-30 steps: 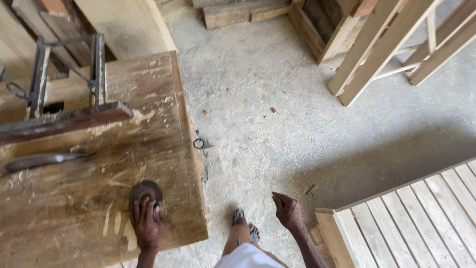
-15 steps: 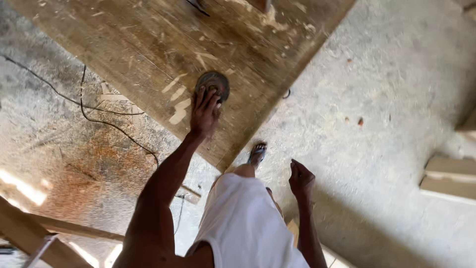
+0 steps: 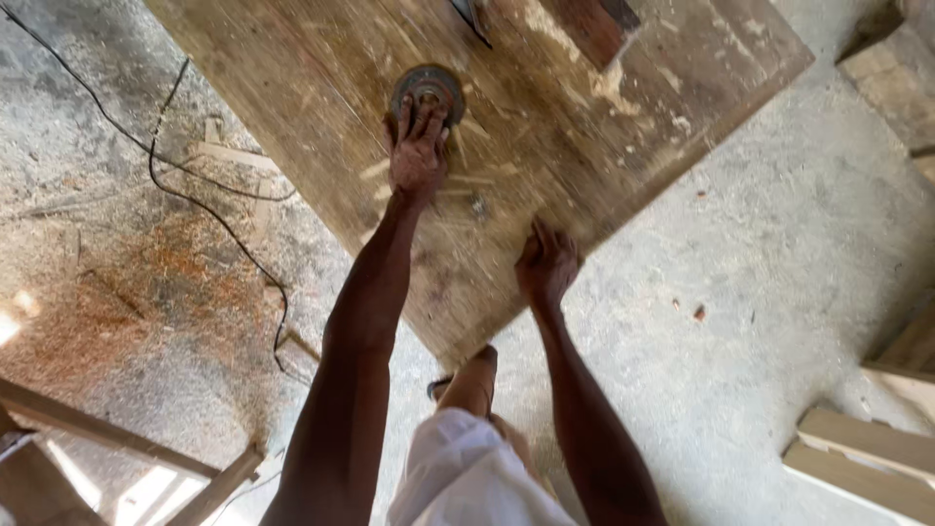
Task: The person holds a curved metal blade against a rotating grinding wheel to sharpen its edge. Sparks are visible as the blade is pressed against the wheel. The person maintains steady pressure and adjusts the blade angle slightly during the process.
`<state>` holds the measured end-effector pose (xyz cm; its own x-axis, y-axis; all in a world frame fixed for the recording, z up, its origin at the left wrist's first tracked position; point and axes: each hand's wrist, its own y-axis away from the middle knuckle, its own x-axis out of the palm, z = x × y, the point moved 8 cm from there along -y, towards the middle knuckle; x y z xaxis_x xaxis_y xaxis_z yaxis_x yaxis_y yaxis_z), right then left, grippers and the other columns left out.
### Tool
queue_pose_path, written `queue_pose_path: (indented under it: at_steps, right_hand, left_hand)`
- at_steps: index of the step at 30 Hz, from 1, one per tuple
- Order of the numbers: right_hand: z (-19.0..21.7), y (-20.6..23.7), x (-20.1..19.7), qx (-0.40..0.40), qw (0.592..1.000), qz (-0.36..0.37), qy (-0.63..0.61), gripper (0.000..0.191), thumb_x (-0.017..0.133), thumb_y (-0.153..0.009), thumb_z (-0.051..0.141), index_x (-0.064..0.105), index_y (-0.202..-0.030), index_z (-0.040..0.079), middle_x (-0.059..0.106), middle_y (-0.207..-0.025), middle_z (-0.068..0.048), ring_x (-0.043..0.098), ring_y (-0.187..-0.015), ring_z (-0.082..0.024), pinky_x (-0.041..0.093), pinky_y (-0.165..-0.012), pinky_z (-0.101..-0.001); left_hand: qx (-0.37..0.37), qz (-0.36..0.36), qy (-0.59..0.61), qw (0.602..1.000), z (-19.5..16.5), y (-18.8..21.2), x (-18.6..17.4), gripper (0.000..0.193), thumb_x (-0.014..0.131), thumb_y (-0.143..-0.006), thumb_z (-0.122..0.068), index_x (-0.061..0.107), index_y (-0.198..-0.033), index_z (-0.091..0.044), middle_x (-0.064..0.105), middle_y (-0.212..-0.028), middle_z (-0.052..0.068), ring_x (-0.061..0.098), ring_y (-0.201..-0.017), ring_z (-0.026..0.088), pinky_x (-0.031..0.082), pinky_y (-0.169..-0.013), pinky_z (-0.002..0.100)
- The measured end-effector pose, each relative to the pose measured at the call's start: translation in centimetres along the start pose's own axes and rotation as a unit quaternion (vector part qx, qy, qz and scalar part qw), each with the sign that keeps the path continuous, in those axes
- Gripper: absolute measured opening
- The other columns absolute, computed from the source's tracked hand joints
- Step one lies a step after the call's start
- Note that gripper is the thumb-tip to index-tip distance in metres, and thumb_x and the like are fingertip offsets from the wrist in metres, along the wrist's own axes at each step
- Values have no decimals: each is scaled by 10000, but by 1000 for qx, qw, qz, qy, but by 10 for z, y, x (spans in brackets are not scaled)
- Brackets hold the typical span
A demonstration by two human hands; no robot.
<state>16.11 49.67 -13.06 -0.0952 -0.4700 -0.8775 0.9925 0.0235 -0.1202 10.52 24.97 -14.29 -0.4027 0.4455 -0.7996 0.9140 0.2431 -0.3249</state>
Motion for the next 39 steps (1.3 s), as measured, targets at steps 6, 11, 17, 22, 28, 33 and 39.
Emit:
queue_pose_path:
  at_steps: [6, 11, 17, 22, 28, 33, 39]
  right_hand:
    - [19, 15, 15, -53, 992, -115, -2, 321, 635, -1026, 220, 769, -1319, 226, 607, -880, -9, 566, -868, -243, 364, -783, -460]
    - [14, -1, 39, -26, 995, -95, 14, 321, 659, -1010, 198, 782, -1306, 212, 596, -803, -22, 557, -759, -251, 343, -734, -456]
    - [20, -6, 54, -41, 993, -109, 31, 332, 648, -1010, 146, 776, -1309, 216, 640, -890, -19, 571, -815, -226, 349, -750, -409]
    - [21, -11, 62, -34, 992, -112, 38, 313, 629, -1023, 139, 781, -1287, 209, 613, -836, -6, 510, -750, -191, 331, -723, -393]
    - [18, -17, 68, -31, 991, -109, 68, 319, 571, -1058, 144, 792, -1276, 217, 520, -714, 37, 413, -651, -146, 315, -701, -375]
    - [22, -18, 68, -27, 991, -112, 66, 314, 567, -1062, 151, 788, -1274, 222, 507, -715, 38, 414, -665, -144, 307, -707, -375]
    - [24, -20, 66, -27, 991, -109, 71, 330, 573, -1051, 143, 788, -1284, 231, 488, -704, 38, 415, -669, -146, 305, -708, -373]
  left_hand:
    - [15, 7, -11, 1000, 43, -48, 24, 406, 536, -1118, -247, 613, -1514, -200, 549, -1573, 92, 309, -1555, 397, 96, -1235, 782]
    - [24, 40, -2, 999, 69, -82, 49, 375, 570, -1110, -179, 626, -1477, -223, 557, -1580, 64, 304, -1571, 370, 66, -1216, 807]
    - [81, 27, 14, 996, 88, -108, 58, 383, 599, -1102, -169, 635, -1482, -195, 572, -1568, 94, 312, -1570, 389, 65, -1221, 789]
    - [104, 9, 17, 994, 96, -122, 65, 358, 645, -1095, -200, 652, -1453, -190, 573, -1561, 76, 322, -1559, 371, 51, -1232, 774]
    - [95, 31, 6, 995, 108, -128, 75, 356, 647, -1067, -208, 666, -1422, -181, 574, -1575, 40, 293, -1576, 341, 24, -1239, 764]
    - [94, 30, 15, 995, 109, -133, 73, 350, 652, -1075, -211, 667, -1423, -174, 556, -1574, 41, 268, -1580, 341, 29, -1245, 764]
    - [97, 34, 7, 995, 109, -135, 71, 340, 648, -1058, -182, 669, -1397, -170, 572, -1560, 53, 283, -1567, 362, 16, -1226, 775]
